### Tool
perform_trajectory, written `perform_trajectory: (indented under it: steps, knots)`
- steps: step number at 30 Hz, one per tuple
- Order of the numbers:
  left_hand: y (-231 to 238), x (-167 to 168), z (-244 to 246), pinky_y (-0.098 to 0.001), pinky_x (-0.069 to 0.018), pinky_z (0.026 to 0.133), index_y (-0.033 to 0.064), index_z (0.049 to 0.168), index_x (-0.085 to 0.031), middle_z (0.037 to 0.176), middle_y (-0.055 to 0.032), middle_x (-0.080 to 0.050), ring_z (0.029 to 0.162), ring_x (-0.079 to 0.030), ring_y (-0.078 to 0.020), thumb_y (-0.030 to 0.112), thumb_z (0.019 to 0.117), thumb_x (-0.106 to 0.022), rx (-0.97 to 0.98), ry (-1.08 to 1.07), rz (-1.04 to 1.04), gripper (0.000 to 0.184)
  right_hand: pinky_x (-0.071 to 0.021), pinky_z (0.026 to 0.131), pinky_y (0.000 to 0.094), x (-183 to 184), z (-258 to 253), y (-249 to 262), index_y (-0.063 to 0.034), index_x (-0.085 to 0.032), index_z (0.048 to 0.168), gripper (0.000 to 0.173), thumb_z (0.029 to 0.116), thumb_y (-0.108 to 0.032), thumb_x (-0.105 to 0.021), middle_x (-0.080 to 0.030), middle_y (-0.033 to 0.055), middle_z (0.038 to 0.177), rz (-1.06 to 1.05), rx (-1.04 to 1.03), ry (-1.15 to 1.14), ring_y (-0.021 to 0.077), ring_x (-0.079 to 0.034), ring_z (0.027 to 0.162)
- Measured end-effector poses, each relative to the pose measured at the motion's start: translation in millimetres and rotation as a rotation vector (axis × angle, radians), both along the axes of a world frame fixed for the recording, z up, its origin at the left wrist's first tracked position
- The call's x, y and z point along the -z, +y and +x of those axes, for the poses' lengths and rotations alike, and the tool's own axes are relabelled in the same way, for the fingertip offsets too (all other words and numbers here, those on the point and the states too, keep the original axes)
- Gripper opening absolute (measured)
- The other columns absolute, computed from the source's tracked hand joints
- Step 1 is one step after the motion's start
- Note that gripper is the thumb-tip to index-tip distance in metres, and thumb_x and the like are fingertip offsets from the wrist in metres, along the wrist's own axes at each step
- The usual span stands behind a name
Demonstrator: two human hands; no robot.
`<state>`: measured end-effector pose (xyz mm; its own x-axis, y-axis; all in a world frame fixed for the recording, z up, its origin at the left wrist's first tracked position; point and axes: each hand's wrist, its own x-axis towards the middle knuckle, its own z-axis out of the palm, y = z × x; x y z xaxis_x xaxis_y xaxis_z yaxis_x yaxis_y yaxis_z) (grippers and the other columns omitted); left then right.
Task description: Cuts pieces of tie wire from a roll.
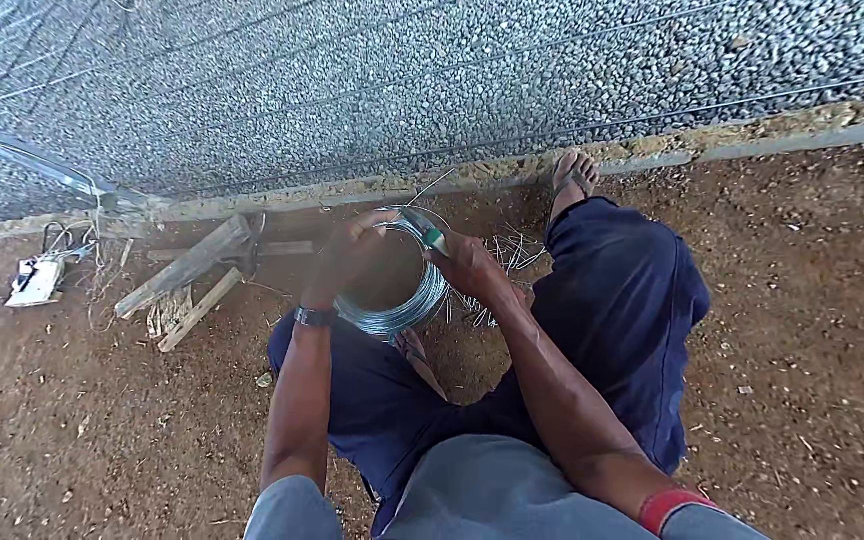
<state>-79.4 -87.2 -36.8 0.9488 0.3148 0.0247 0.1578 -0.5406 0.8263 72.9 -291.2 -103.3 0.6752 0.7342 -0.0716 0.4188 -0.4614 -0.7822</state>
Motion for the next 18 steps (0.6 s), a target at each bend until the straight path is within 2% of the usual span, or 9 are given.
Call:
perform_trajectory:
  steps: [4,6,7,9,10,12,16,18]
  knots:
    - [-2.6,-2.1,3.2,-0.0413,-0.057,0.083,0.0224,0.134,-0.067,0.125,-0.0006,-0.07,0.099,-0.069,-0.0179,0.017,0.1073,-0.049,-0.004,-0.012,-0.004,0.033,-0.0569,0.067,0.0568,-0.7,-4.3,0.3,-0.0099,-0.063,0.123,0.036,0.1025,-0.04,-0.063,-0.069,0.0135,0.086,0.026,0.033,-0.01,0.0314,-0.069,0.073]
    - [0.0,-1.7,8.4,-0.039,-0.0562,0.084,0.0191,0.133,-0.068,0.124,-0.0019,-0.07,0.099,-0.068,-0.0166,0.017,0.1076,-0.048,0.023,-0.044,0.004,0.032,-0.0552,0.059,0.0525,0.4,-6.6,0.2,-0.0088,-0.063,0.115,0.035,0.1027,-0.042,-0.062,-0.066,0.0127,0.079,0.099,0.044,0.102,0.0289,-0.066,0.065]
    - [5.5,-1.0,14.2,-0.0382,-0.0555,0.089,0.0168,0.131,-0.068,0.125,-0.0018,-0.07,0.103,-0.068,-0.0154,0.019,0.108,-0.049,0.047,-0.051,0.003,0.03,-0.0534,0.054,0.0469,2.1,-5.8,-0.7,-0.0091,-0.063,0.112,0.035,0.1029,-0.042,-0.061,-0.064,0.0112,0.075,0.17,0.036,0.238,0.0256,-0.062,0.059]
    - [22.7,0.4,26.0,-0.0366,-0.0552,0.093,0.0123,0.123,-0.071,0.12,-0.0018,-0.071,0.105,-0.067,-0.0131,0.021,0.1066,-0.053,0.062,-0.066,0.005,0.026,-0.0505,0.048,0.0325,3.8,-2.0,-5.8,-0.0117,-0.064,0.118,0.034,0.1041,-0.042,-0.057,-0.061,0.0059,0.072,0.38,-0.035,0.655,0.0157,-0.056,0.052]
    - [35.1,1.8,32.3,-0.0352,-0.0565,0.092,0.0112,0.118,-0.072,0.113,-0.0012,-0.073,0.101,-0.068,-0.0118,0.024,0.1052,-0.057,0.061,-0.08,0.001,0.023,-0.0532,0.05,0.0305,3.5,1.7,-7.5,-0.0122,-0.064,0.123,0.036,0.1046,-0.042,-0.056,-0.06,0.0038,0.074,0.49,-0.098,0.875,0.013,-0.055,0.053]
    - [52.0,1.5,34.2,-0.0312,-0.0557,0.081,0.0101,0.107,-0.074,0.096,0.0003,-0.072,0.086,-0.066,-0.0091,0.027,0.1016,-0.064,0.027,-0.105,-0.02,0.02,-0.0558,0.052,0.0318,6.1,9.2,-9.1,-0.0116,-0.063,0.128,0.04,0.1036,-0.043,-0.055,-0.056,0.0015,0.073,0.679,-0.267,1.217,0.0122,-0.056,0.053]
    - [65.2,-1.2,30.7,-0.029,-0.0526,0.07,0.012,0.101,-0.073,0.087,0.0008,-0.069,0.076,-0.062,-0.0094,0.033,0.0986,-0.068,-0.074,-0.091,-0.087,0.021,-0.0509,0.049,0.0276,4.5,4.6,-10.0,-0.0098,-0.06,0.123,0.041,0.0991,-0.042,-0.062,-0.056,0.0007,0.071,1.031,-0.654,1.557,0.0122,-0.055,0.052]
    - [66.0,1.0,34.9,-0.0269,-0.051,0.067,0.0118,0.1,-0.072,0.085,0.0016,-0.068,0.073,-0.06,-0.008,0.032,0.0973,-0.07,-0.089,-0.107,-0.109,0.021,-0.0494,0.046,0.0252,2.9,-0.7,-10.0,-0.008,-0.059,0.118,0.037,0.0979,-0.039,-0.065,-0.057,0.0017,0.07,1.134,-0.763,1.651,0.0122,-0.056,0.05]
